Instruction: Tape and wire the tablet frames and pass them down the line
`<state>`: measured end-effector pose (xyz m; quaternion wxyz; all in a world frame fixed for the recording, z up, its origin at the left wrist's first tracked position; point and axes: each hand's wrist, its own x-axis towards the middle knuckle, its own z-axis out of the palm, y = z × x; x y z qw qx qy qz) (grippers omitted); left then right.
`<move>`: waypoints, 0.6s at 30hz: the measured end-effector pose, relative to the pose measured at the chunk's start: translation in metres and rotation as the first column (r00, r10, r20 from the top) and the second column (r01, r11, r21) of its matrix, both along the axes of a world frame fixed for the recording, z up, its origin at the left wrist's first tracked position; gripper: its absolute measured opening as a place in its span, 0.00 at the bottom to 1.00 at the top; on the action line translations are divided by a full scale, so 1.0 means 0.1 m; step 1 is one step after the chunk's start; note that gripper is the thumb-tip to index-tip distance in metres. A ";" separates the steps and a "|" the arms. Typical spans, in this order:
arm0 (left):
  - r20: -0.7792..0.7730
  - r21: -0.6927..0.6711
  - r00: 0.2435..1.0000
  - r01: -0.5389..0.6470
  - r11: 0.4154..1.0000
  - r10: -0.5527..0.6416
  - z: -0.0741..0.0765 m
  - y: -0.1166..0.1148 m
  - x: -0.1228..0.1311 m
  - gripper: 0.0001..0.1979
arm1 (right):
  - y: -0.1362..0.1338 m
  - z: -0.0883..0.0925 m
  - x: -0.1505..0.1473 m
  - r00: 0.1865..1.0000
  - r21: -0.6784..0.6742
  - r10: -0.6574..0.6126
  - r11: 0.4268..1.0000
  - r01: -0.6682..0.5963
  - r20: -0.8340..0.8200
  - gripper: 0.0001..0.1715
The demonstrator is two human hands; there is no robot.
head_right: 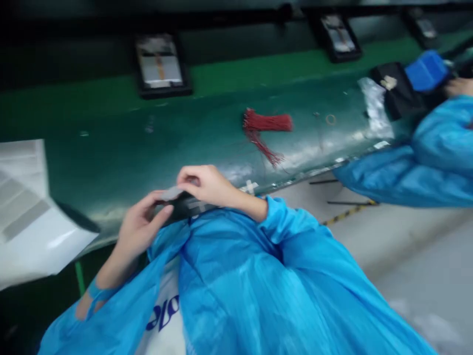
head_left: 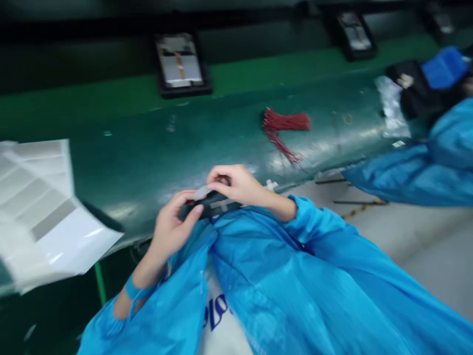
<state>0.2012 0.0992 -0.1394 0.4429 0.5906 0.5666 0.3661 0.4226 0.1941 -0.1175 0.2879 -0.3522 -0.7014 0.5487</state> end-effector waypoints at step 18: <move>0.027 0.168 0.982 -0.190 0.967 0.189 0.01 -0.37 -0.04 0.23 | 0.08 -0.02 -0.25 0.989 0.147 -0.148 0.978 0.146 0.000 0.09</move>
